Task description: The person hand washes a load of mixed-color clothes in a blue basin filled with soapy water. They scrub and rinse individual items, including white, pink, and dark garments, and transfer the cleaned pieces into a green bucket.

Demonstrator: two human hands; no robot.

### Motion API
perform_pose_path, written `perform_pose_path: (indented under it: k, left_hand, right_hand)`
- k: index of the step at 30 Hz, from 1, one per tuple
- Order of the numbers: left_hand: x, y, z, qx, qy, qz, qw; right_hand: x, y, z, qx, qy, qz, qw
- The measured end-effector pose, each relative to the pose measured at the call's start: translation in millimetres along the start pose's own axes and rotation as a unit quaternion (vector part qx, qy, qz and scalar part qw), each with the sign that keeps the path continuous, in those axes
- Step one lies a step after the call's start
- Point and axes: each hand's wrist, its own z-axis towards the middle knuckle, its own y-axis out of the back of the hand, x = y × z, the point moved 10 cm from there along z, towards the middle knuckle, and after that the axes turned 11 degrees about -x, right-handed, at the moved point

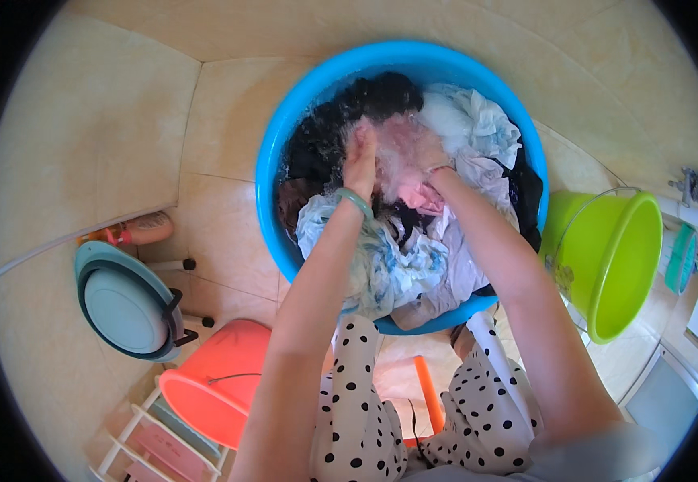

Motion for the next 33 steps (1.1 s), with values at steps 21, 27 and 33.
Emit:
perform_pose_path:
  k: [21,27,33]
  left_hand:
    - [-102,-8,-76,0.242,0.126,-0.439,0.856]
    - [-108,-8,-70,0.16,0.035,-0.364,0.917]
    - [-112,21,-66,0.024,-0.062,-0.24,0.968]
  right_hand:
    - [253,169,-142,-0.263,0.353,0.142,0.887]
    - [238,176,-119,-0.275,0.342,0.218,0.872]
    - [223,169,-86,-0.24,0.366,0.317,0.842]
